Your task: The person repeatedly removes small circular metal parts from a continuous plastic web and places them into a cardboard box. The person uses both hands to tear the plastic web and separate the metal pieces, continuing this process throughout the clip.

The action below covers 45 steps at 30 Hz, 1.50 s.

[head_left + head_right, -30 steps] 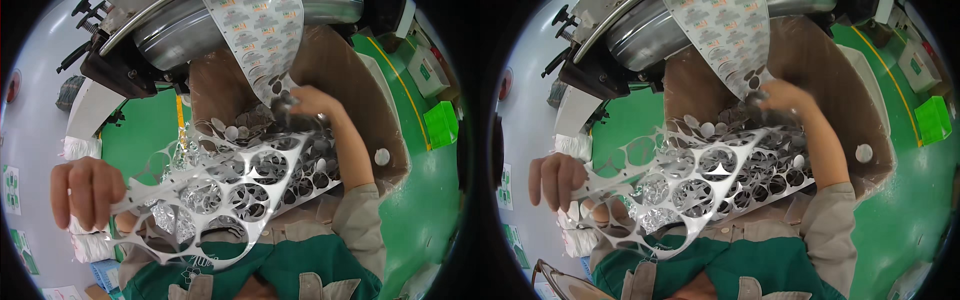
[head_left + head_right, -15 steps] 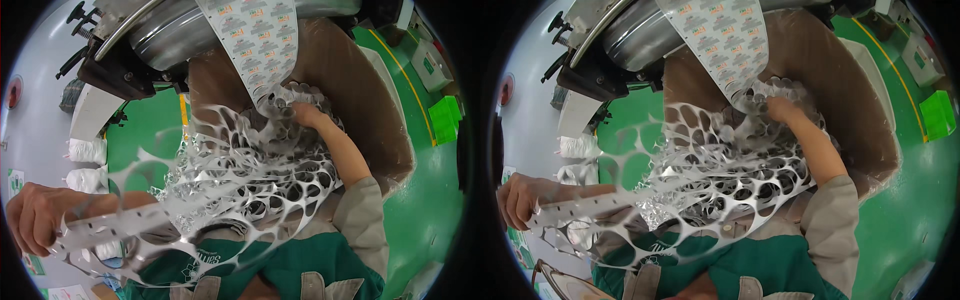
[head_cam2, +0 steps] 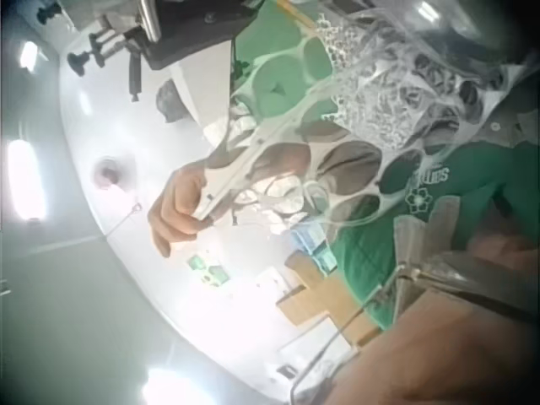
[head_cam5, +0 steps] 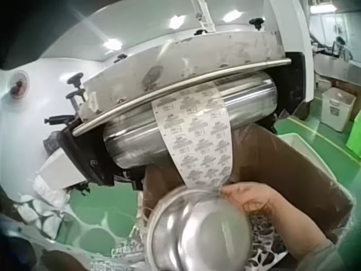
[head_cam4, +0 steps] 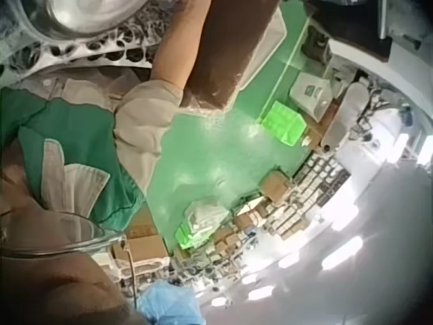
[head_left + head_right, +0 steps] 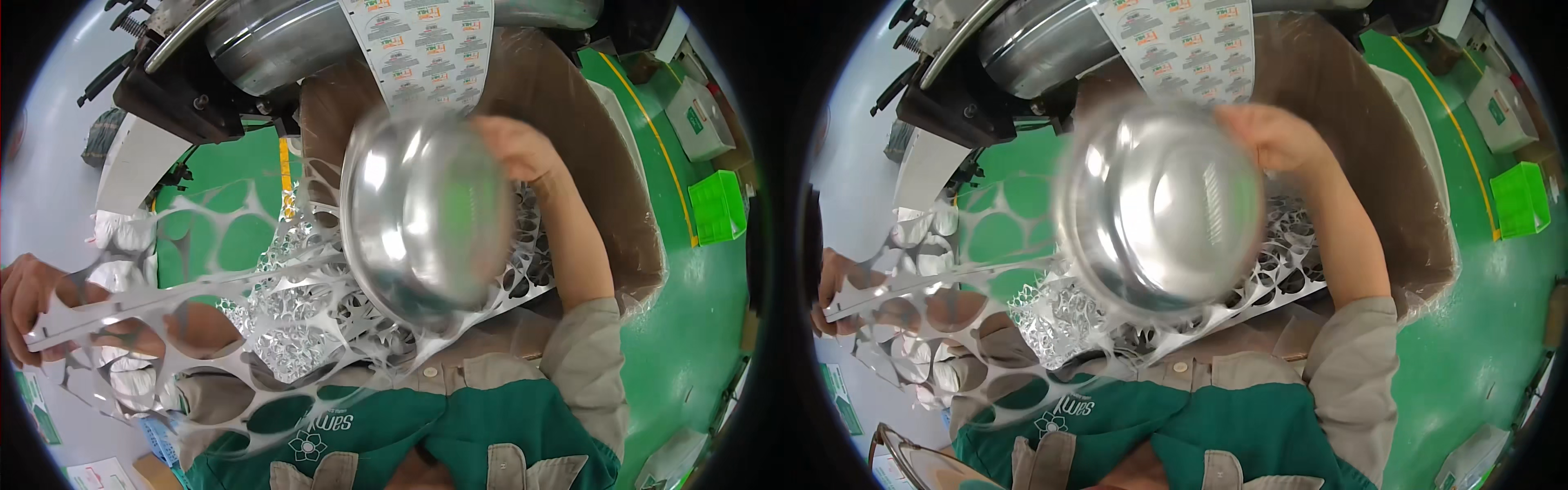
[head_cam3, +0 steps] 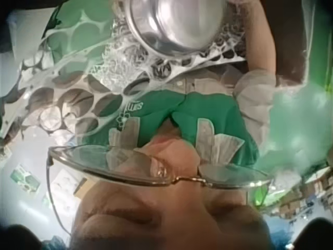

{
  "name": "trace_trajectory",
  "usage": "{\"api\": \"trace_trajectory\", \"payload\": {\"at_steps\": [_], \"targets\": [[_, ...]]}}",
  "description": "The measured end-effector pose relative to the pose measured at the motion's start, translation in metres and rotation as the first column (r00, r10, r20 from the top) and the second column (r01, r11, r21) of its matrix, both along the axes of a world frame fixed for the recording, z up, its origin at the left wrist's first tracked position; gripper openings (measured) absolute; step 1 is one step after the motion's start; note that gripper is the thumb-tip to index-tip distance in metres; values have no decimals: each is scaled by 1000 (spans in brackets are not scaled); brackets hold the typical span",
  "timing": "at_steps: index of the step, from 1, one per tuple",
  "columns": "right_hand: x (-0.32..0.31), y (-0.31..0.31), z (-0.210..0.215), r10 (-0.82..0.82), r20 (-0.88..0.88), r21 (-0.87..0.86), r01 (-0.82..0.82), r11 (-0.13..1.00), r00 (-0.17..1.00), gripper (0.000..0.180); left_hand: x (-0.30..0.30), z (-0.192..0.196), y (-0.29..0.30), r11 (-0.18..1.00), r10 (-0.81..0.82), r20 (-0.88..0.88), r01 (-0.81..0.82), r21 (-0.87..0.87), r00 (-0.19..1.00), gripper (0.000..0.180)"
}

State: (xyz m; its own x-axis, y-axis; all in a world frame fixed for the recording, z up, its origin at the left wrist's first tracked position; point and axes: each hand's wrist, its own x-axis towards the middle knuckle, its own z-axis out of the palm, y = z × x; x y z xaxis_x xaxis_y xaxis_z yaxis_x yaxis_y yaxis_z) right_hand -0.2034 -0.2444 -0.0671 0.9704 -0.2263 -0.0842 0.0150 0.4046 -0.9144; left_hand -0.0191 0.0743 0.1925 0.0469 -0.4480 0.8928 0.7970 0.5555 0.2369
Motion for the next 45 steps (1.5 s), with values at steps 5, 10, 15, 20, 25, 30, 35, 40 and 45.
{"api": "trace_trajectory", "payload": {"at_steps": [5, 10, 15, 20, 25, 30, 35, 40, 45], "targets": [[-8, -21, -97, -196, -632, -730, -491, 475, 750, 51, 21, 7, 31, 997, 73, -11, -73, 7, 997, 11], [-5, -33, -62, -220, -504, -860, -508, 40, 835, 42, 26, -3, 41, 991, 131, -11, -131, -14, 991, 12], [-29, -22, 63, -205, 198, -326, 262, 908, 959, 29, 18, -1, 39, 978, 209, 13, -209, -22, 978, 14], [20, 12, 16, -119, 352, 448, -56, 892, 928, 54, 26, 1, 42, 922, 388, 50, -388, -7, 920, 16], [15, -3, -106, -366, -345, -923, -242, 298, 864, 50, 35, 3, 64, 716, 686, 162, -698, 27, 709, 18], [2, -21, -109, -540, -367, -916, -394, 69, 758, 40, 47, -5, 76, 455, 860, 241, -890, 39, 450, 20], [-17, -19, 38, -248, -263, -942, -192, 275, 933, 23, 54, -18, 81, 346, 898, 269, -937, 51, 347, 23], [-33, -9, 77, -236, 432, -17, 270, 963, 870, 47, 64, -18, 88, 279, 921, 271, -959, 47, 281, 25], [23, 2, -20, 67, -246, -364, -156, 918, 967, 49, 83, -16, 89, 62, 946, 319, -998, 9, 62, 27]]}}
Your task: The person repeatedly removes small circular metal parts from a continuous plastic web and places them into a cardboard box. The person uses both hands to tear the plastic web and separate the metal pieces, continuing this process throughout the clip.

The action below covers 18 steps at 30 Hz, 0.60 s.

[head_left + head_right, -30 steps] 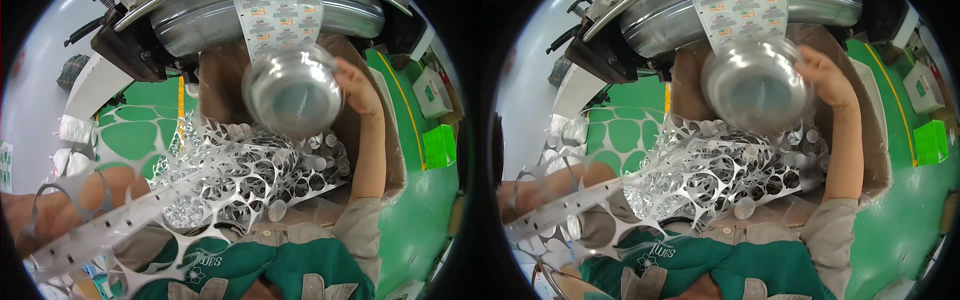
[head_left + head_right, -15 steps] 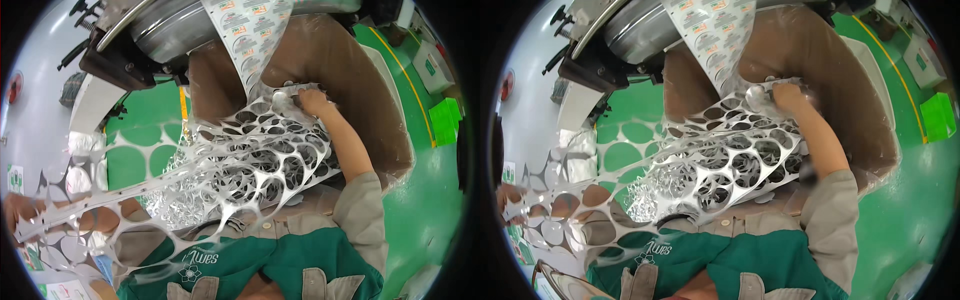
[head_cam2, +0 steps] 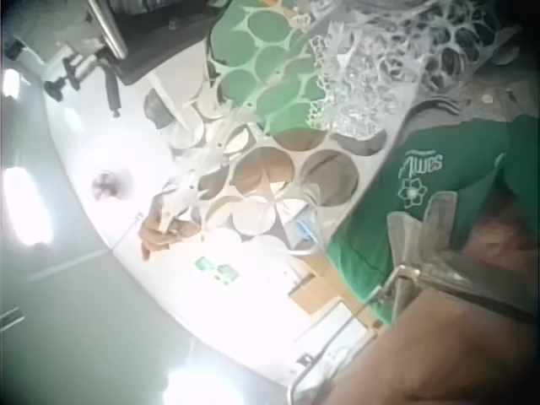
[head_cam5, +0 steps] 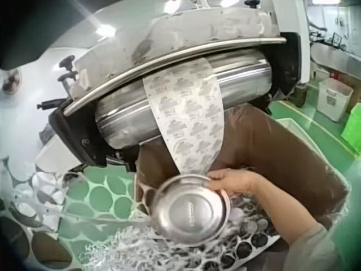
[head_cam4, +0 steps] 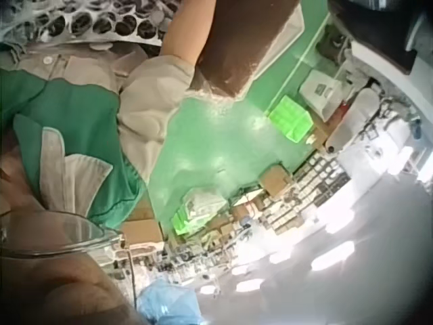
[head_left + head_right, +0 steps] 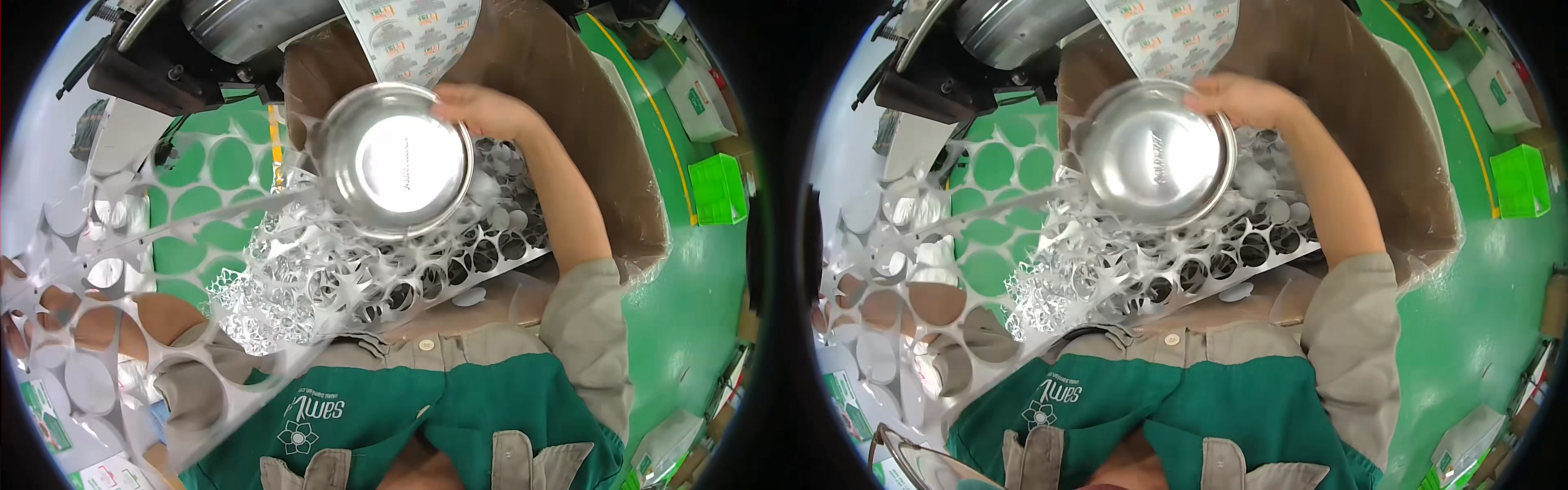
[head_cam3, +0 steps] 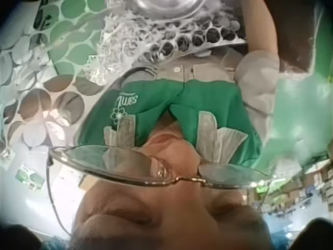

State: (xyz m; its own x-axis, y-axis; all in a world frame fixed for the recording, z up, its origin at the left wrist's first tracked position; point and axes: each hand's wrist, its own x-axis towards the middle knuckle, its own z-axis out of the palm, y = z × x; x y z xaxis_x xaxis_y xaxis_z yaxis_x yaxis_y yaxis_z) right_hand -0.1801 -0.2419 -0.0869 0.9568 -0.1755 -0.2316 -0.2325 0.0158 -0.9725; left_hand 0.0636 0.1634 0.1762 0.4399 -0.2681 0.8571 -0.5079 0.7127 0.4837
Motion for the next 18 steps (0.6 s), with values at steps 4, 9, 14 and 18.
{"api": "trace_trajectory", "payload": {"at_steps": [4, 9, 14, 18], "targets": [[-21, -32, -101, -200, -183, -814, -34, 580, 963, 50, 34, -8, 21, 845, 503, 100, -512, 152, 859, 29], [-28, -45, -106, -336, -443, -876, -322, 360, 831, 36, 120, -79, 122, 134, 663, 450, -686, 715, 598, 31], [-44, -65, -69, -209, -453, -858, -361, 365, 867, 48, 144, -102, 146, -550, 68, 860, -700, 456, 506, 47], [-35, -43, -2, -226, -363, -875, -247, 416, 904, 51, -32, -80, -23, 222, 299, 489, -558, 799, 819, 36]]}}
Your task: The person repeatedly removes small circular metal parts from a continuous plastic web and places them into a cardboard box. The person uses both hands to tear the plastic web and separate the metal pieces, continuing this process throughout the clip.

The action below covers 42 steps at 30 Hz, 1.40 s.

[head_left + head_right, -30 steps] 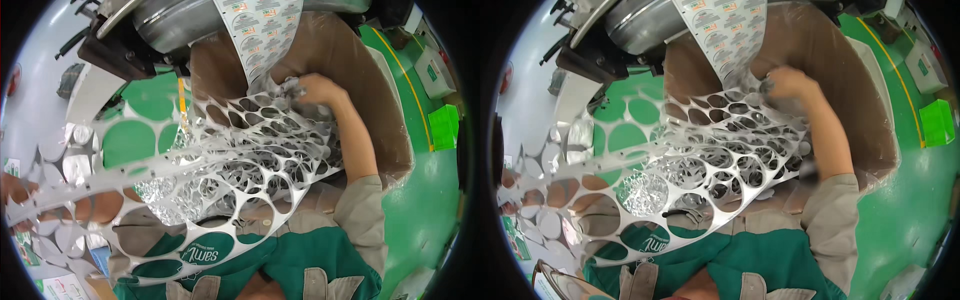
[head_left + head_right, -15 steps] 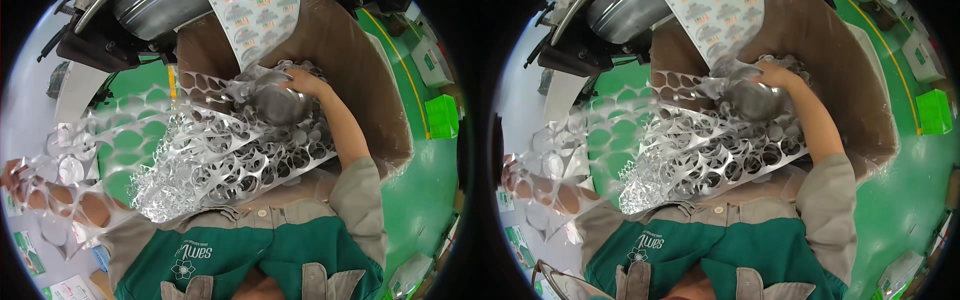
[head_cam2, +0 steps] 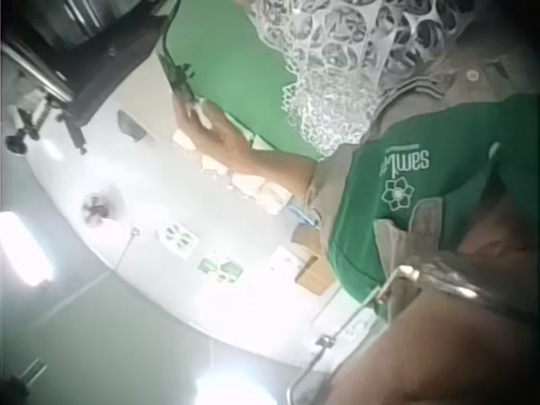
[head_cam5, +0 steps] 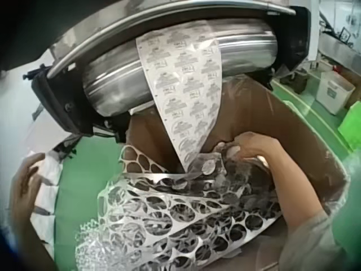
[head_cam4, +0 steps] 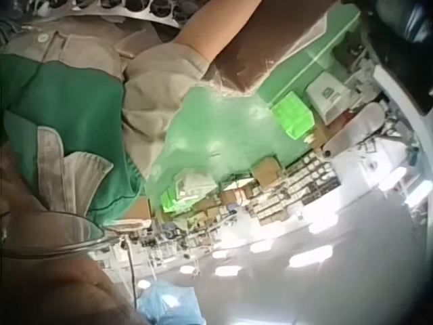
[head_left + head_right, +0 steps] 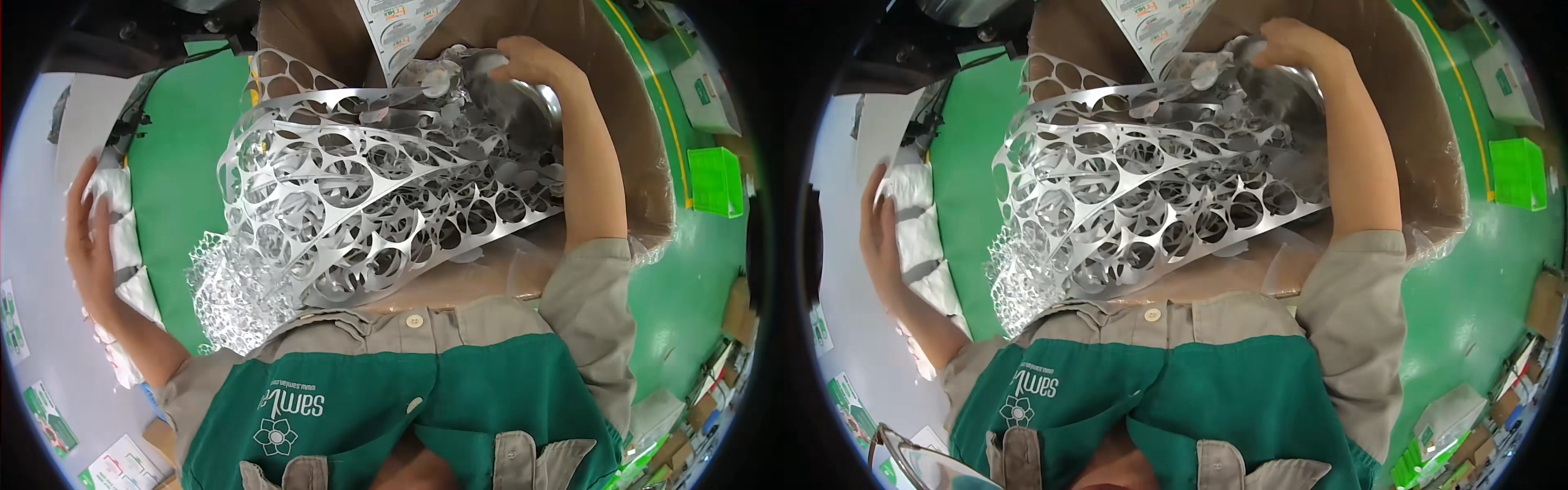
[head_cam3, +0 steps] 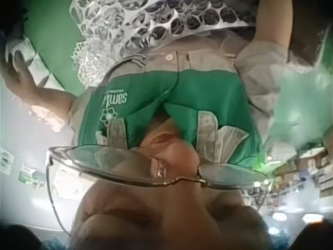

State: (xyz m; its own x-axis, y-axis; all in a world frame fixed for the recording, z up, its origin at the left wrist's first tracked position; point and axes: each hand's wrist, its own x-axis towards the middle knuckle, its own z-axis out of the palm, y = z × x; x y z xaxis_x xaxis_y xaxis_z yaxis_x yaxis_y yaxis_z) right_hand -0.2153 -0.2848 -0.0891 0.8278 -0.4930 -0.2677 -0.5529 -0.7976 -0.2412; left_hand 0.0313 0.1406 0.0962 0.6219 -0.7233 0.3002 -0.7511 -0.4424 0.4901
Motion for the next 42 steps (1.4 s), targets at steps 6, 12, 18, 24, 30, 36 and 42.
{"api": "trace_trajectory", "payload": {"at_steps": [6, 12, 18, 24, 30, 36, 42], "targets": [[-8, -2, 6, -26, 194, -67, 39, 997, 981, 45, -157, -115, -125, 98, -691, -711, 991, 90, 133, 50], [-4, 2, 30, 50, 245, -49, -39, 998, 968, 41, -204, -216, -154, -61, -521, -773, 888, 456, 361, 78], [-14, 11, 62, -179, 457, 128, 134, 983, 872, 42, -175, -144, -183, 224, -594, -803, 968, -114, 43, 54], [-68, -15, 86, -607, 729, 651, -594, 473, 316, 50, -46, -121, -175, 615, -671, 206, 379, 691, 712, 69], [-11, -39, -168, -801, 221, 876, 247, 414, 557, 61, -5, -161, -145, 666, -661, 363, 290, 687, 657, 70], [-11, 1, -165, -152, -204, 319, 212, 924, 967, 62, -27, -140, -127, 600, -716, 162, 480, 640, 679, 33], [16, 13, 32, -88, 443, 537, -185, 823, 892, 39, -48, -109, -95, 582, -758, 90, 609, 539, 646, 35]]}}
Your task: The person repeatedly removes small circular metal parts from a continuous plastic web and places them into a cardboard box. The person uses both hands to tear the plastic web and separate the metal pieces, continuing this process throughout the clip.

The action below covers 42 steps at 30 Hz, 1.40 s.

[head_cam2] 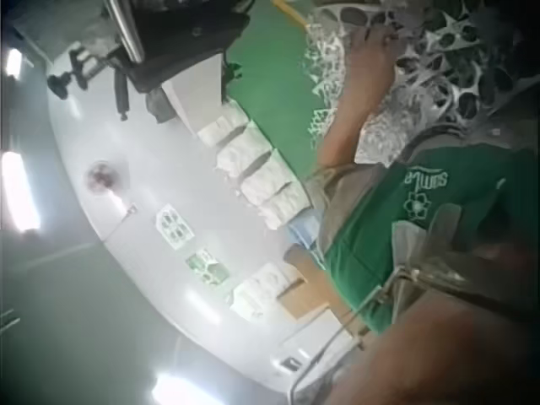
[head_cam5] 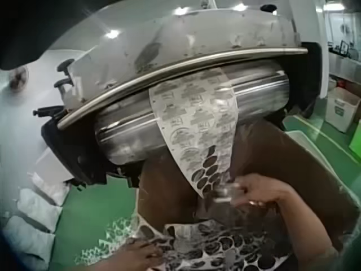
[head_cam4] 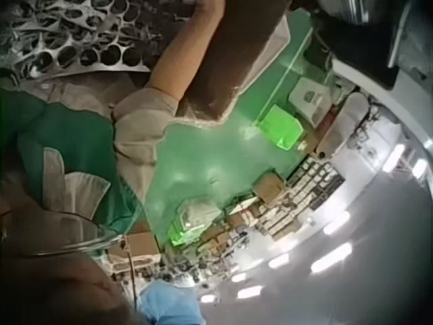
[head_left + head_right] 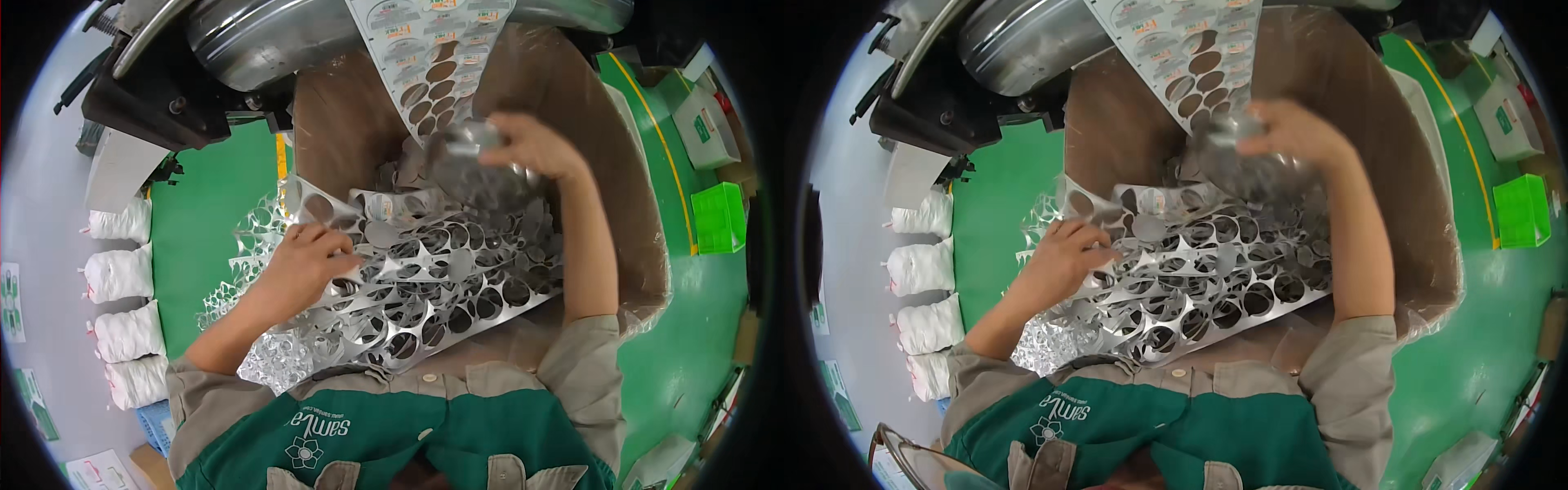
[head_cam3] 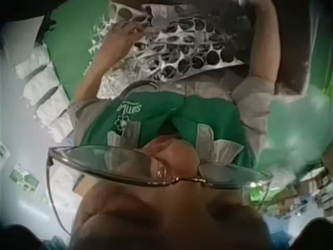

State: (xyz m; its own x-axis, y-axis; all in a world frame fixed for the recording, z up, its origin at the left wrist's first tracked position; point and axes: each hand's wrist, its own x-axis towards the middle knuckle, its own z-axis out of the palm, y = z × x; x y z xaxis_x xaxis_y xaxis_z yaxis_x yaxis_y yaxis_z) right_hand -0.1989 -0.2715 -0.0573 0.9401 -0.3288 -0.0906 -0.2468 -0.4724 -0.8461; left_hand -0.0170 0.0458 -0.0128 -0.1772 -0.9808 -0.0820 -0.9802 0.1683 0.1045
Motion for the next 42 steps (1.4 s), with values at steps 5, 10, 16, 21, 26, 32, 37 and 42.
{"api": "trace_trajectory", "payload": {"at_steps": [5, 10, 16, 21, 26, 32, 37, 42], "targets": [[11, 28, -2, -429, 423, 883, -256, 394, 798, 35, -23, 24, 12, 999, -33, -104, 31, -28, 994, 38], [12, 3, -179, -157, -326, -111, 127, 986, 932, 75, -16, 11, 24, 995, 65, -154, -52, 86, 986, 37], [-12, -6, -144, -290, -577, -654, -220, 723, 763, 36, -15, 13, 21, 998, 60, -343, -57, 20, 938, 35], [2, 3, 1, -41, 53, 238, 28, 971, 998, 35, -15, 25, 33, 995, 82, -598, -34, 91, 797, 32], [11, 31, -41, -256, 406, 907, -354, 226, 877, 42, -20, 28, 48, 989, 130, -611, -62, 131, 781, 21], [-16, 6, -158, -304, -452, -549, 7, 836, 839, 50, -1, 30, 94, 841, 540, -531, -443, 311, 653, 17], [-27, -6, -137, -174, -558, -544, -199, 816, 811, 43, 7, 69, 68, 896, 430, -436, -432, 102, 791, 21], [-6, -1, -75, -33, -359, -554, -184, 812, 933, 40, 6, 47, 5, 947, 219, -140, -245, -209, 966, 37]]}}
